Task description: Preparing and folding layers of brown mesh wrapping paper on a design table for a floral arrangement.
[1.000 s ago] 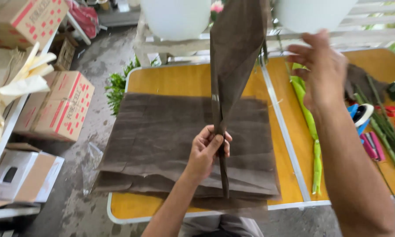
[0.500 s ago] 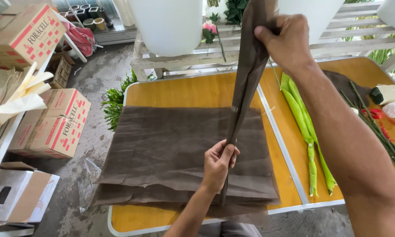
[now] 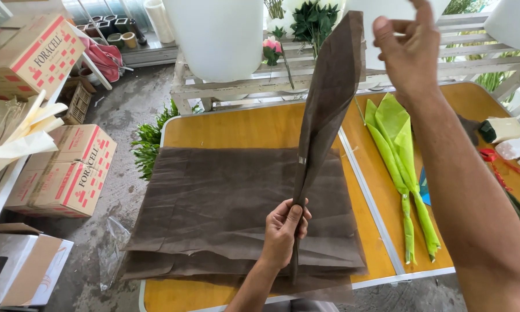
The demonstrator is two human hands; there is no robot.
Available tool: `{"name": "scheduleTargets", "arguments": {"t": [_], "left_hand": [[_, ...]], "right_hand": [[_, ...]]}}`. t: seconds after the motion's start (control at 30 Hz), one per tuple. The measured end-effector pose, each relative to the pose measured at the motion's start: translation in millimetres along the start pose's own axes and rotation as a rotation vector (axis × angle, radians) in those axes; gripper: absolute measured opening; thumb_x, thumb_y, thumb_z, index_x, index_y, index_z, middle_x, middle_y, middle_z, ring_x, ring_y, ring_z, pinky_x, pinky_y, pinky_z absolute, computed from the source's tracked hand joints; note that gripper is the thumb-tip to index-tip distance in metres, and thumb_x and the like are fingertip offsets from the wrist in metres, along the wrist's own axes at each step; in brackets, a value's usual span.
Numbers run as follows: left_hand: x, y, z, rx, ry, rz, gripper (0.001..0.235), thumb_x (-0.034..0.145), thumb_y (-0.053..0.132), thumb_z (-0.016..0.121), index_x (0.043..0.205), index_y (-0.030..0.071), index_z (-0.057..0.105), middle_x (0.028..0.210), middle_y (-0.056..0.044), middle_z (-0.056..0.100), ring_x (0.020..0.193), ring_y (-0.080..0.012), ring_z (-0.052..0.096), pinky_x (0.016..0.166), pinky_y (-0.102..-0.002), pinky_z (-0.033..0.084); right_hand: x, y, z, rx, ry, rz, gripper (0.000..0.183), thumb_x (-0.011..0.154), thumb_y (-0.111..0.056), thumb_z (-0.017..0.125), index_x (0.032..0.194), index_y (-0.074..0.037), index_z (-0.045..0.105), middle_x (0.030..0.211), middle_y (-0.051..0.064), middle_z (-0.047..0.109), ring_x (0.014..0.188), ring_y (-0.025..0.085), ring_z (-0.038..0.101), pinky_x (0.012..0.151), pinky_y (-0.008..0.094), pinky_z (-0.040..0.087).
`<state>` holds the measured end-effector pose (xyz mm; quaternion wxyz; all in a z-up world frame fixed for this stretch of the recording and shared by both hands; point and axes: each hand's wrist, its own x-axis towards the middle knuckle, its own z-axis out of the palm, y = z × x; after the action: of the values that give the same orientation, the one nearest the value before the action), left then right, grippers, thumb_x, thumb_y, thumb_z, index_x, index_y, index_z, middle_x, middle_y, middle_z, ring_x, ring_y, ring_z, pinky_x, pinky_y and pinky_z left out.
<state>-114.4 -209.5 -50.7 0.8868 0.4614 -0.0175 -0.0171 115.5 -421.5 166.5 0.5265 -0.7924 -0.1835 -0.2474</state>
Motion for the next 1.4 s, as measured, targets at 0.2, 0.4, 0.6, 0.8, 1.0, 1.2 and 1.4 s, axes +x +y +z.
{"name": "scheduleTargets", "arguments": {"t": [0.2,0.4,0.6,0.8,1.0,1.2,1.4], "left_hand": [[3.1,-2.6,2.3,-0.007,-0.006,0.01,0.023,0.104,0.02,0.06,0.114,0.002,0.07,0.084,-0.007,0.067,0.055,-0.0111,0.048,0.049,-0.025,0.038],[0.0,9.9,5.1,-0.041,-0.016,0.013,0.026,0.105,0.023,0.059,0.113,0.0,0.069,0.077,-0.004,0.062,0.055,-0.0103,0.049,0.049,-0.024,0.037],[23.3,35.0,10.4,-0.003,0.043,0.111,0.022,0.106,0.024,0.058,0.108,0.004,0.067,0.077,-0.002,0.063,0.057,-0.0089,0.049,0.05,-0.025,0.039],[89.7,40.0,8.5,-0.152,0.111,0.35,0.019,0.104,0.015,0.065,0.112,-0.002,0.07,0.092,-0.018,0.075,0.083,-0.0206,0.073,0.08,-0.031,0.058],[115.3,40.3,9.4,-0.063,0.062,0.408,0.021,0.105,0.012,0.063,0.12,-0.002,0.066,0.106,-0.02,0.077,0.093,-0.0168,0.074,0.087,-0.027,0.059],[110.6,38.3,7.9,-0.036,0.01,0.413,0.022,0.103,0.008,0.062,0.124,0.0,0.062,0.109,-0.022,0.075,0.091,-0.0198,0.075,0.082,-0.028,0.061],[136.1,91.5,-33.8,-0.047,-0.054,0.338,0.047,0.101,0.029,0.068,0.137,0.004,0.05,0.115,-0.027,0.073,0.095,-0.0328,0.077,0.078,-0.042,0.065]], "right_hand": [[-11.5,-43.4,7.6,0.017,-0.171,0.315,0.103,0.1,-0.03,0.082,0.163,-0.019,0.001,0.143,0.042,0.049,0.115,0.038,0.072,0.07,0.031,0.067],[1.4,-27.3,21.4,0.083,-0.15,0.064,0.072,0.103,0.005,0.069,0.162,-0.003,0.029,0.083,0.01,0.072,0.079,0.015,0.074,0.066,0.029,0.06],[-54.9,-39.4,35.5,-0.037,0.048,-0.217,0.051,0.119,-0.03,0.066,0.147,-0.004,0.033,0.119,0.023,0.064,0.082,0.017,0.058,0.064,0.028,0.048],[-189.7,-30.3,98.7,0.083,0.046,-0.072,0.016,0.109,-0.016,0.063,0.109,-0.003,0.074,0.095,0.014,0.076,0.084,0.02,0.07,0.077,0.034,0.055],[-229.1,-1.3,131.3,-0.148,0.129,-0.205,0.037,0.092,-0.004,0.077,0.128,-0.005,0.074,0.106,0.019,0.076,0.095,0.039,0.075,0.073,0.045,0.06],[-225.5,11.8,137.4,-0.336,0.262,-0.391,0.031,0.091,-0.001,0.076,0.122,-0.01,0.079,0.107,0.01,0.076,0.092,0.027,0.075,0.076,0.038,0.063],[-238.9,33.2,126.7,-0.287,0.206,-0.448,0.028,0.088,0.003,0.075,0.113,-0.007,0.081,0.101,0.01,0.077,0.082,0.027,0.073,0.067,0.039,0.059]]}}
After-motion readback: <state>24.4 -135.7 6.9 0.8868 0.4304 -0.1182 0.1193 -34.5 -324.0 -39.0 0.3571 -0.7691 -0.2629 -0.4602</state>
